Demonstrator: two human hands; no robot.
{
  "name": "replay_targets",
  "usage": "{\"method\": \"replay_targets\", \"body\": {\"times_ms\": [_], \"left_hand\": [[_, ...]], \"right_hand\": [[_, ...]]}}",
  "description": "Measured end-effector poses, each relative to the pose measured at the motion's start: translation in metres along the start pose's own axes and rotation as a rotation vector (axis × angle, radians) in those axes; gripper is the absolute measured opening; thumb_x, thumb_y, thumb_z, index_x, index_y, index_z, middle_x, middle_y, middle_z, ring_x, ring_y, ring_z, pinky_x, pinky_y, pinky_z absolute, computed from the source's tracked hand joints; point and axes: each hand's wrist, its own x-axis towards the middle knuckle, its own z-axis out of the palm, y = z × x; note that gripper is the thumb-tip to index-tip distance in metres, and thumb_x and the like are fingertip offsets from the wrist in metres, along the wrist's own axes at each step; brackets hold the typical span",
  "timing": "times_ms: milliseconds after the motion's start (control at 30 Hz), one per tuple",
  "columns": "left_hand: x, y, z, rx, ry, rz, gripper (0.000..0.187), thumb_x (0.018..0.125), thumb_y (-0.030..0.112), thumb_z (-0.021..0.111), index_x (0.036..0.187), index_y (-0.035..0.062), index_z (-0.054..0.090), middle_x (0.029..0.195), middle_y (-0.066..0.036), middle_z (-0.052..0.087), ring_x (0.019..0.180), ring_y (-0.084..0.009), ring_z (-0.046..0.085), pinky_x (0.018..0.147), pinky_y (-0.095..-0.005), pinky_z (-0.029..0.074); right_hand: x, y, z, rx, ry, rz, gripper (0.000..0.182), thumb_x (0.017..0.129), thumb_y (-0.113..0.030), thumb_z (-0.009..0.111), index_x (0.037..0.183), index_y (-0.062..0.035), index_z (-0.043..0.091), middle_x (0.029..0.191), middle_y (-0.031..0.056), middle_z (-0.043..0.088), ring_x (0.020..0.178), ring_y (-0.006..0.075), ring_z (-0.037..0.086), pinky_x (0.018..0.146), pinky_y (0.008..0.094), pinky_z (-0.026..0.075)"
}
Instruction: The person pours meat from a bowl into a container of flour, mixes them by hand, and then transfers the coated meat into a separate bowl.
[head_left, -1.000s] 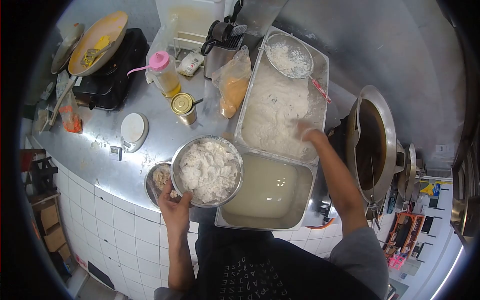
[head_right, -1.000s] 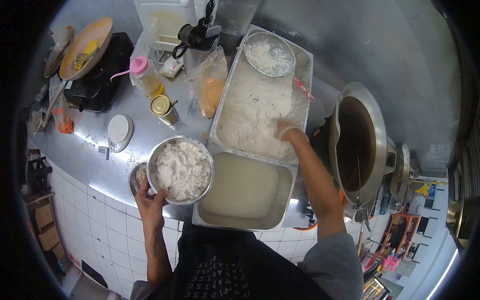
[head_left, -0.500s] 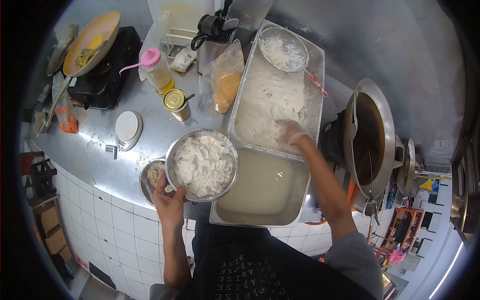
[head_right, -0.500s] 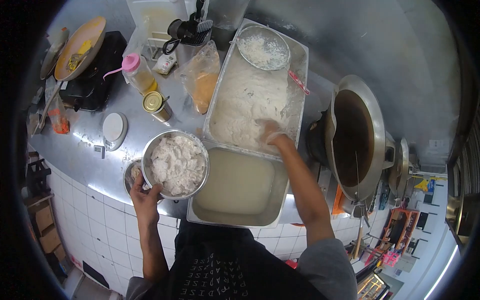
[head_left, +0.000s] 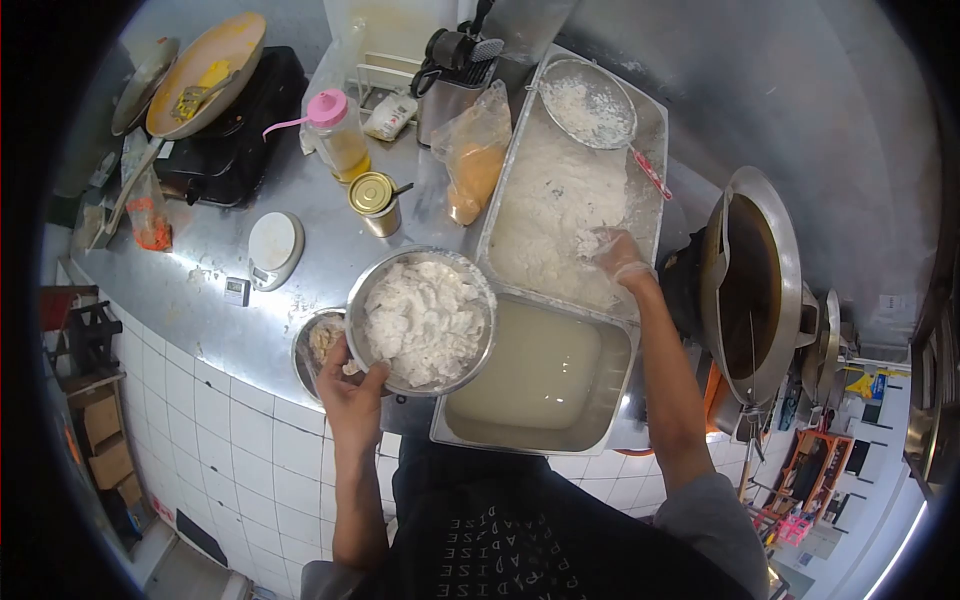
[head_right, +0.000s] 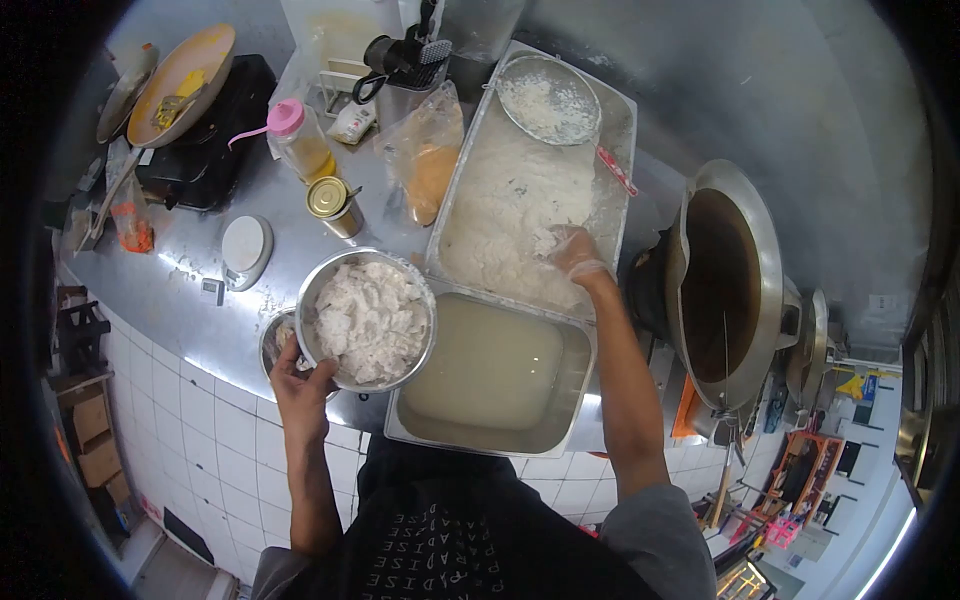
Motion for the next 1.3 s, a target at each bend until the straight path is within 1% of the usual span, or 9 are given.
{"method": "replay_targets", "body": {"times_ms": [200, 300, 400, 500, 700, 900, 1067, 1133, 1300], "left_hand": [[0.010, -0.017, 0.006, 0.112, -0.017, 0.095, 0.057, 0.082, -0.009, 0.064, 0.137, -0.0142, 0.049, 0.125, -0.017, 0.062, 0.092, -0.0200, 0.070, 0.074, -0.0266, 0.059], [0.012, -0.011, 0.023, 0.088, -0.043, 0.131, 0.058, 0.082, -0.009, 0.063, 0.138, -0.0145, 0.047, 0.126, -0.019, 0.061, 0.090, -0.0199, 0.070, 0.074, -0.0266, 0.059], [0.006, -0.004, 0.036, 0.043, -0.076, 0.090, 0.058, 0.083, -0.010, 0.062, 0.139, -0.0142, 0.047, 0.126, -0.019, 0.061, 0.093, -0.0201, 0.070, 0.075, -0.0265, 0.059], [0.007, -0.006, 0.035, 0.041, -0.104, 0.048, 0.058, 0.083, -0.011, 0.062, 0.139, -0.0138, 0.046, 0.126, -0.019, 0.061, 0.097, -0.0202, 0.070, 0.077, -0.0264, 0.059], [0.004, -0.006, 0.031, 0.016, -0.090, 0.015, 0.060, 0.084, -0.011, 0.064, 0.141, -0.0145, 0.044, 0.120, -0.017, 0.065, 0.081, -0.0143, 0.070, 0.065, -0.0224, 0.056], [0.006, -0.018, 0.016, -0.011, -0.060, 0.021, 0.056, 0.084, -0.012, 0.062, 0.138, -0.0125, 0.049, 0.122, -0.017, 0.064, 0.092, -0.0188, 0.070, 0.074, -0.0261, 0.059], [0.000, -0.012, -0.004, 0.062, -0.029, 0.007, 0.056, 0.082, -0.012, 0.062, 0.137, -0.0110, 0.051, 0.122, -0.017, 0.064, 0.093, -0.0217, 0.071, 0.073, -0.0279, 0.061], [-0.001, -0.007, -0.007, 0.035, 0.001, -0.015, 0.055, 0.082, -0.012, 0.061, 0.137, -0.0108, 0.051, 0.122, -0.017, 0.064, 0.092, -0.0215, 0.071, 0.073, -0.0280, 0.061], [-0.001, 0.000, -0.013, 0.050, 0.048, 0.007, 0.058, 0.079, -0.014, 0.061, 0.136, -0.0125, 0.051, 0.123, -0.017, 0.064, 0.101, -0.0230, 0.069, 0.086, -0.0307, 0.059]], "right_hand": [[-0.060, -0.133, -0.048, 0.125, 0.034, -0.070, 0.049, 0.074, -0.011, 0.087, 0.118, 0.0020, 0.067, 0.109, 0.0100, 0.073, 0.092, 0.0147, 0.068, 0.085, 0.0280, 0.056], [-0.093, -0.207, -0.050, 0.793, -0.214, 0.011, 0.047, 0.076, -0.021, 0.088, 0.113, 0.0015, 0.070, 0.107, 0.0122, 0.075, 0.091, 0.0190, 0.072, 0.084, 0.0309, 0.056], [-0.109, -0.242, -0.016, 0.118, -0.082, -0.353, 0.042, 0.076, -0.011, 0.083, 0.114, 0.0016, 0.071, 0.106, 0.0165, 0.075, 0.095, 0.0218, 0.073, 0.085, 0.0346, 0.057], [-0.109, -0.259, 0.004, -0.059, -0.012, -0.483, 0.041, 0.074, -0.003, 0.076, 0.115, 0.0015, 0.071, 0.104, 0.0194, 0.074, 0.098, 0.0229, 0.073, 0.086, 0.0361, 0.056], [-0.099, -0.240, 0.002, 0.269, -0.091, -0.479, 0.047, 0.070, 0.006, 0.075, 0.117, 0.0019, 0.070, 0.111, 0.0167, 0.074, 0.099, 0.0255, 0.073, 0.093, 0.0327, 0.055], [-0.089, -0.221, -0.034, 0.667, -0.109, -0.011, 0.057, 0.069, 0.001, 0.086, 0.123, 0.0011, 0.067, 0.120, 0.0128, 0.071, 0.109, 0.0262, 0.068, 0.098, 0.0287, 0.053], [-0.029, -0.098, -0.014, -0.018, 0.002, -0.022, 0.060, 0.073, -0.012, 0.086, 0.126, 0.0025, 0.064, 0.128, 0.0203, 0.067, 0.116, 0.0310, 0.065, 0.101, 0.0359, 0.051], [0.005, -0.005, 0.035, -0.593, -0.085, -0.143, 0.054, 0.080, -0.022, 0.080, 0.127, -0.0018, 0.065, 0.112, 0.0210, 0.072, 0.107, 0.0339, 0.069, 0.096, 0.0373, 0.053], [0.011, -0.024, 0.070, -0.194, -0.175, 0.112, 0.061, 0.078, -0.035, 0.080, 0.129, -0.0057, 0.065, 0.122, 0.0244, 0.067, 0.115, 0.0386, 0.064, 0.103, 0.0411, 0.049]]}}
